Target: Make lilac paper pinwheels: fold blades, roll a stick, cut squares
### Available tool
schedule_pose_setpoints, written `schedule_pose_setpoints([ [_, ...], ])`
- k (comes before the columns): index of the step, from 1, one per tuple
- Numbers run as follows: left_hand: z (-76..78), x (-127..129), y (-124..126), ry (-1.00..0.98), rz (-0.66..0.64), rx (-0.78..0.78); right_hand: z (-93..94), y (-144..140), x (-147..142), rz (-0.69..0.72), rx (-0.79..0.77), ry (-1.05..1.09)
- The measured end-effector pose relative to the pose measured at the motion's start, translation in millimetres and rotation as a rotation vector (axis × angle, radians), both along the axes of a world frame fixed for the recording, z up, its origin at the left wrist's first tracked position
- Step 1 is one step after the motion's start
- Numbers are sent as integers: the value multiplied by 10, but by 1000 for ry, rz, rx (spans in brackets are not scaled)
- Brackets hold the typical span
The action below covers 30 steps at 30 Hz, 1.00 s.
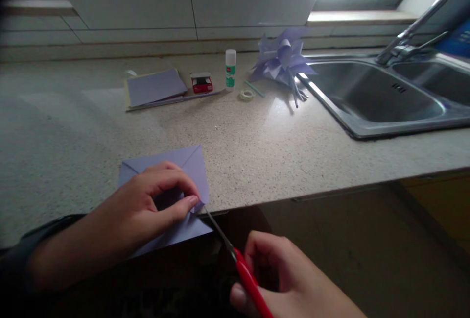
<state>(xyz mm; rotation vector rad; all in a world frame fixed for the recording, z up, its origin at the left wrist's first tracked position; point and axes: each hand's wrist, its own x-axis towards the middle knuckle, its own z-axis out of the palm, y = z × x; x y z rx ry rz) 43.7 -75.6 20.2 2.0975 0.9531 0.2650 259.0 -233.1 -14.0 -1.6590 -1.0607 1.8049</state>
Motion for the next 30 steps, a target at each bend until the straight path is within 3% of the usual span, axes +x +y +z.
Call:
schedule_pose_setpoints([
  [7, 16, 34, 29, 3, -92, 66, 107, 22, -13, -12, -108, 48],
  [21, -9, 36, 1, 22, -98, 151, 98, 19, 59, -108, -236, 91],
  [30, -31, 20, 8, 0, -111, 161, 135, 130, 203, -10, -212, 31],
])
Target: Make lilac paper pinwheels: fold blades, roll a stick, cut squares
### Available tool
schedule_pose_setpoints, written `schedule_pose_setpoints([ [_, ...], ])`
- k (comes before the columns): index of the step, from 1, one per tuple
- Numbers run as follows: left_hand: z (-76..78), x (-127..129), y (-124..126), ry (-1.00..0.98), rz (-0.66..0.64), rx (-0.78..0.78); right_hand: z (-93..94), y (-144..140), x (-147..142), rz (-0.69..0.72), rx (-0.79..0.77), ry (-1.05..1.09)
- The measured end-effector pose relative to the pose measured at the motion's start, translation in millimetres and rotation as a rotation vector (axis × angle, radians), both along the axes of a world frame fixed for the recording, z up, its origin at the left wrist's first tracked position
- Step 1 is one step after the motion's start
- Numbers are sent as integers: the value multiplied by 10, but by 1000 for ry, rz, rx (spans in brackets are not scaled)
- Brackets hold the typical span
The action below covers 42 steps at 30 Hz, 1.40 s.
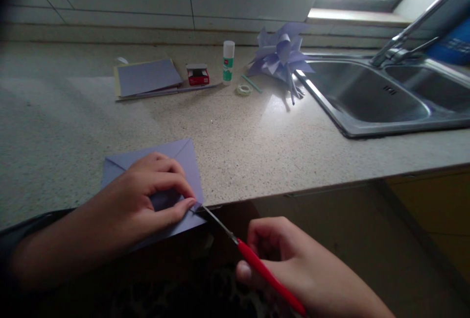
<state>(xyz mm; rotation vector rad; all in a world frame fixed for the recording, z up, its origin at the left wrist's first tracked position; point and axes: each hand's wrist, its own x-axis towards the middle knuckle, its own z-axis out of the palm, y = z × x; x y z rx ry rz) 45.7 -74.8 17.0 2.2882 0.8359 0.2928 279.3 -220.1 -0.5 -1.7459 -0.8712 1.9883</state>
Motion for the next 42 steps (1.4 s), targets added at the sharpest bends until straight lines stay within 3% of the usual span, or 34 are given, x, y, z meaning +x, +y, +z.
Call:
schedule_pose_setpoints([
  [11, -33, 7, -3, -19, 29, 31, 52, 125, 42, 38, 12, 22],
  [42, -41, 0, -13, -32, 41, 36, 84, 146, 40, 107, 52, -54],
])
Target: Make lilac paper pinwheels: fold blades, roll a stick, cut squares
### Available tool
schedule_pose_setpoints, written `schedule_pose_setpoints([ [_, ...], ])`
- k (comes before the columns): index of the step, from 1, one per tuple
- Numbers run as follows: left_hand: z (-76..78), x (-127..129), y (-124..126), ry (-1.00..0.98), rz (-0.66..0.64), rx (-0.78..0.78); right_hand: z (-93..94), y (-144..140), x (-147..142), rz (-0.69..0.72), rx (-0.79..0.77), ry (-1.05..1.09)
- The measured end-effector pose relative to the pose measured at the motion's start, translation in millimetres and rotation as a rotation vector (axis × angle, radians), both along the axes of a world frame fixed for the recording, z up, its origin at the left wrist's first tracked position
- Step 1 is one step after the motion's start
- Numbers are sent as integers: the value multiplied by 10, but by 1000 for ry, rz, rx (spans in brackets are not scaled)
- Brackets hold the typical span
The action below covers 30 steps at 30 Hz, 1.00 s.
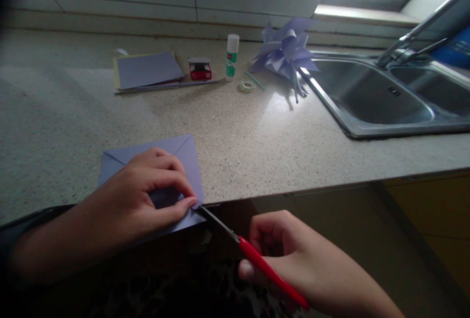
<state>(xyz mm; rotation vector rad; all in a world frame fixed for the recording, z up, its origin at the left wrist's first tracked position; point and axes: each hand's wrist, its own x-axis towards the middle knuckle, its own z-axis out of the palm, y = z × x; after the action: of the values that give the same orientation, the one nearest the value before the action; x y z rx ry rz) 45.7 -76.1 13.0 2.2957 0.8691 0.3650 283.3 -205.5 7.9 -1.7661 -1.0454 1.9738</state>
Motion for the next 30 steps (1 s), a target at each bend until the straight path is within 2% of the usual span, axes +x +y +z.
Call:
schedule_pose_setpoints([
  [30, -10, 6, 9, -3, 2, 1, -47, -29, 17, -60, -84, 84],
])
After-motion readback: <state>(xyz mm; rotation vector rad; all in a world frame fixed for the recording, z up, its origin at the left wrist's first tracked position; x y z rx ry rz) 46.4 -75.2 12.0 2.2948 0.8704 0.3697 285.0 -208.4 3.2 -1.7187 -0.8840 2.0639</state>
